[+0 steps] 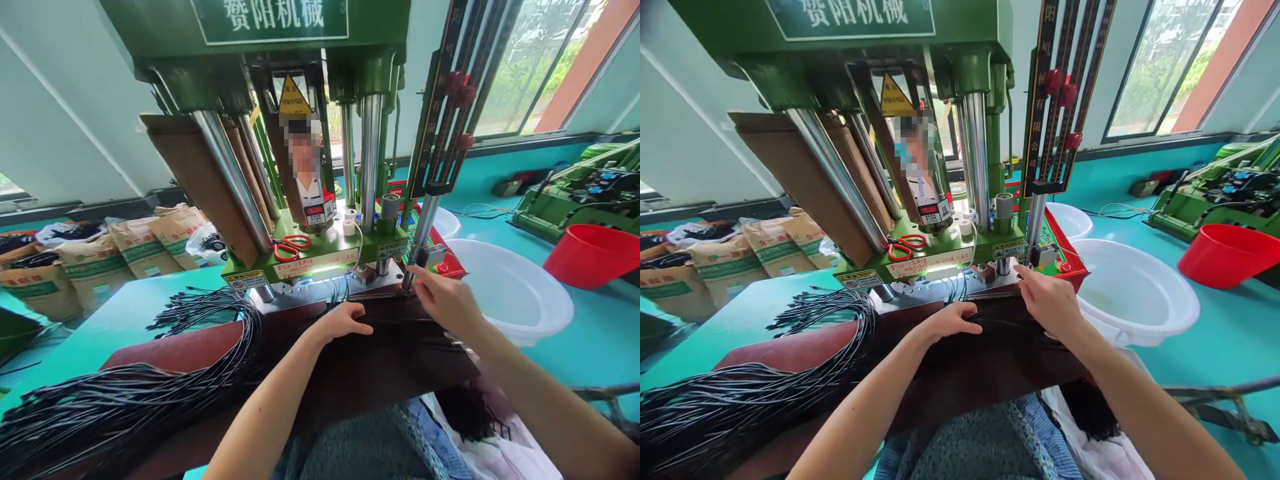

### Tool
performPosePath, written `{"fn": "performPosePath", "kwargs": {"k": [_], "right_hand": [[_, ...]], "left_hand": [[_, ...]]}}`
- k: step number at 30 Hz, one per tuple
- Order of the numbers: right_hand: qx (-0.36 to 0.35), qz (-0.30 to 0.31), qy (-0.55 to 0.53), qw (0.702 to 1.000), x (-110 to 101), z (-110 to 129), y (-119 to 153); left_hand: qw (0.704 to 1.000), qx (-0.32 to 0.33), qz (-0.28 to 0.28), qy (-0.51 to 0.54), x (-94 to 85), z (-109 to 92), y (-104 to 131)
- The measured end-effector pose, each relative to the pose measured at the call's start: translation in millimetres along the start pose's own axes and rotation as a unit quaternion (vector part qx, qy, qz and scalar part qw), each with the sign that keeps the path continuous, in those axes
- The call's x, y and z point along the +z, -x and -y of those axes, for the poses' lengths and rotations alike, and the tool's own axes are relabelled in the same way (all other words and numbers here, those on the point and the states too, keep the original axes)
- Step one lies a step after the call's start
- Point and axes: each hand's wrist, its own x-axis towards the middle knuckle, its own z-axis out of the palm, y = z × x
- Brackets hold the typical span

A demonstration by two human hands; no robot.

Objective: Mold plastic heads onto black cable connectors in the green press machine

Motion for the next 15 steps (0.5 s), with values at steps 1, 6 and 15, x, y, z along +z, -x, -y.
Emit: {"fn": "performPosePath", "kwargs": {"k": [1,6,15], "right_hand": [[-0.014,-0.085,-0.048,0.995,-13.9,0.2,6.1],[-0.032,-0.244,-0.228,0.942,-55.1,18.5,46.5],[0.133,0.219,-0.839,0.48,35.4,78.8,45.2]], "left_hand": [[1.0,0.0,0.0,0.014,-2.1,-2.8,1.6],[0.997,0.033,-0.056,0.035,-9.7,-14.9,17.2],[0.973,0.014,0.042,0.228,-17.4,-30.4,50.7]]}}
